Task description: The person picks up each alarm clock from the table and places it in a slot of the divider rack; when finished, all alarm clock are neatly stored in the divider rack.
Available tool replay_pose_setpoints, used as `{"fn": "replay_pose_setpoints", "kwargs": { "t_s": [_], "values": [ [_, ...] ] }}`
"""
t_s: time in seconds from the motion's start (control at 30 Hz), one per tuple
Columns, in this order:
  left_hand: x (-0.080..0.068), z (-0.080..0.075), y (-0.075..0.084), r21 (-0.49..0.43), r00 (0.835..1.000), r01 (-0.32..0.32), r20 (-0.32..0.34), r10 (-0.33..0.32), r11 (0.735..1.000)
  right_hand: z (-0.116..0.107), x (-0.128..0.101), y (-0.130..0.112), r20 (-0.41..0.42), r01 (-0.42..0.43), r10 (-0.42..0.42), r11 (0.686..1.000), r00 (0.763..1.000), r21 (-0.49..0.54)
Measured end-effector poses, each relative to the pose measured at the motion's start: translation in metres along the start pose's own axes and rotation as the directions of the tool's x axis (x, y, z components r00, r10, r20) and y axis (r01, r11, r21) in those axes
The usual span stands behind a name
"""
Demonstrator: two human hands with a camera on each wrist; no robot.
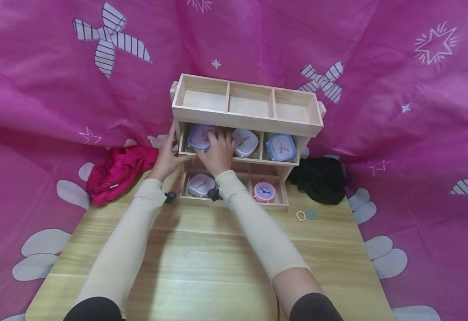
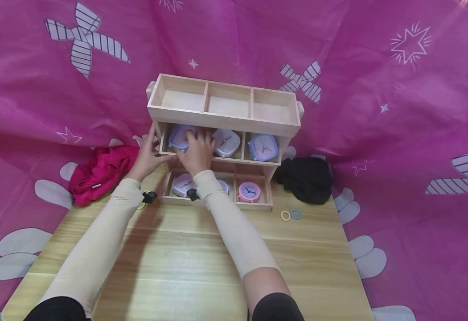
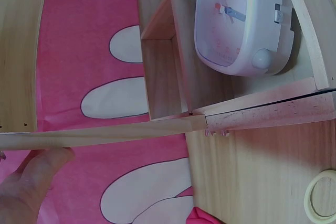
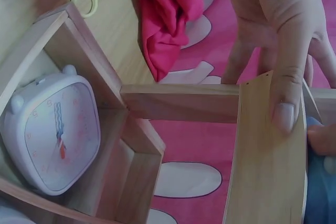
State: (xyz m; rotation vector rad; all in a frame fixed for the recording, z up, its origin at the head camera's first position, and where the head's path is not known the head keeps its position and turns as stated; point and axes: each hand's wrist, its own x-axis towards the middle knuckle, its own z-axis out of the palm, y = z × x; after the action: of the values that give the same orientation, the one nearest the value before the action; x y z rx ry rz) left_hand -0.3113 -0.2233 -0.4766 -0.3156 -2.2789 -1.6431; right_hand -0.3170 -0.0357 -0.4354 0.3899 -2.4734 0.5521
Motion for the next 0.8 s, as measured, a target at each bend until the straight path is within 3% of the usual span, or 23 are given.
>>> {"fn": "replay_pose_setpoints", "kwargs": {
  "t_s": [0.2,0.47,0.63,0.8],
  "values": [
    [0.002,0.002,0.001,0.015,1.000,-0.025,0.000,0.025,1.000,0.003,0.004,-0.001,0.028,-0.006,0.007,1.000,1.000,-0.016],
    [0.002,0.000,0.000,0.035,1.000,-0.005,-0.005,0.005,0.999,-0.003,0.004,-0.001,0.073,0.019,-0.014,0.998,0.997,-0.062],
    [-0.005,0.001,0.003,0.063,0.999,0.044,-0.002,-0.044,0.997,-0.016,-0.006,0.008,0.039,0.059,-0.062,0.996,0.997,0.073],
    [-0.016,-0.003,0.015,0.134,0.998,0.068,-0.002,-0.068,0.989,-0.036,-0.031,0.032,0.045,0.092,-0.105,0.970,0.994,0.224]
  ]
}}
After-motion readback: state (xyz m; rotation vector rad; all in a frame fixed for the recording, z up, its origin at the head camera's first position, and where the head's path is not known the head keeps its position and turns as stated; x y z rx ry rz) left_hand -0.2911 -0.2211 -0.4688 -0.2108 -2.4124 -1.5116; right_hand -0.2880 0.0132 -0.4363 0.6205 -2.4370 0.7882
